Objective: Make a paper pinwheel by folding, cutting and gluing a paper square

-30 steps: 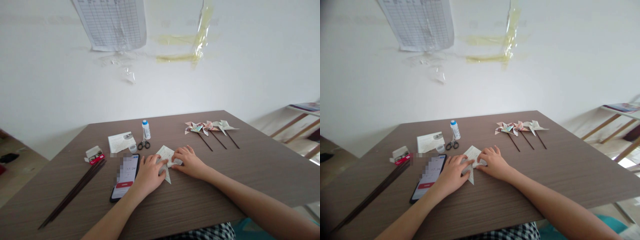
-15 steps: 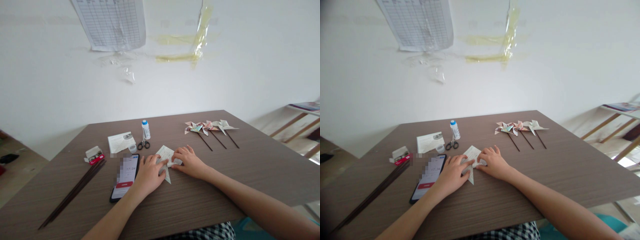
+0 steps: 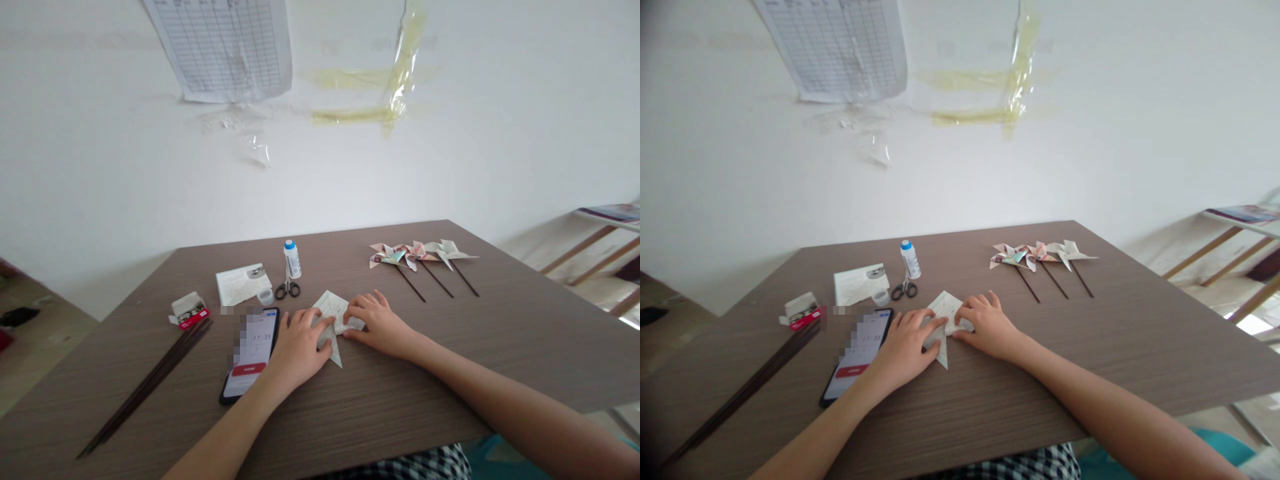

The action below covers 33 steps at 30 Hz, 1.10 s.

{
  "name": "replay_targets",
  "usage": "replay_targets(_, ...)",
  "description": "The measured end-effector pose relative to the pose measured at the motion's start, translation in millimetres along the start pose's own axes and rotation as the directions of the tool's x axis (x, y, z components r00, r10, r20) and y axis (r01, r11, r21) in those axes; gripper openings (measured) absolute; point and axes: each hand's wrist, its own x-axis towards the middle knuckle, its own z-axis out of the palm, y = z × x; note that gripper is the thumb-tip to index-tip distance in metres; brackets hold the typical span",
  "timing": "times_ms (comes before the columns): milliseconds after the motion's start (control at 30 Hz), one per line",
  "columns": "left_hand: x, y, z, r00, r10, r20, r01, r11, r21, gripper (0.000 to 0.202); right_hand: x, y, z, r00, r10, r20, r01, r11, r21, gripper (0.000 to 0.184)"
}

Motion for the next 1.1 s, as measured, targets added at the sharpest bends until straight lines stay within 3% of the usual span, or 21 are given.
replay_targets(867,0.5,-1.8,2.4,1.0,-0.013,-0.006,0.013,1.0,-0.022,0.055,-0.1,5.8,3.6,0.999,-0.046,-0.004,0.046,0.999,0.003,0.025)
replay_targets(1100,-0.4,1.6,-2.7,0.999,-0.021,0.024,0.021,1.0,-0.01,0.049,-0.1,3.6,1.4,0.999,-0.032,0.001,0.032,0.999,-0.004,0.025)
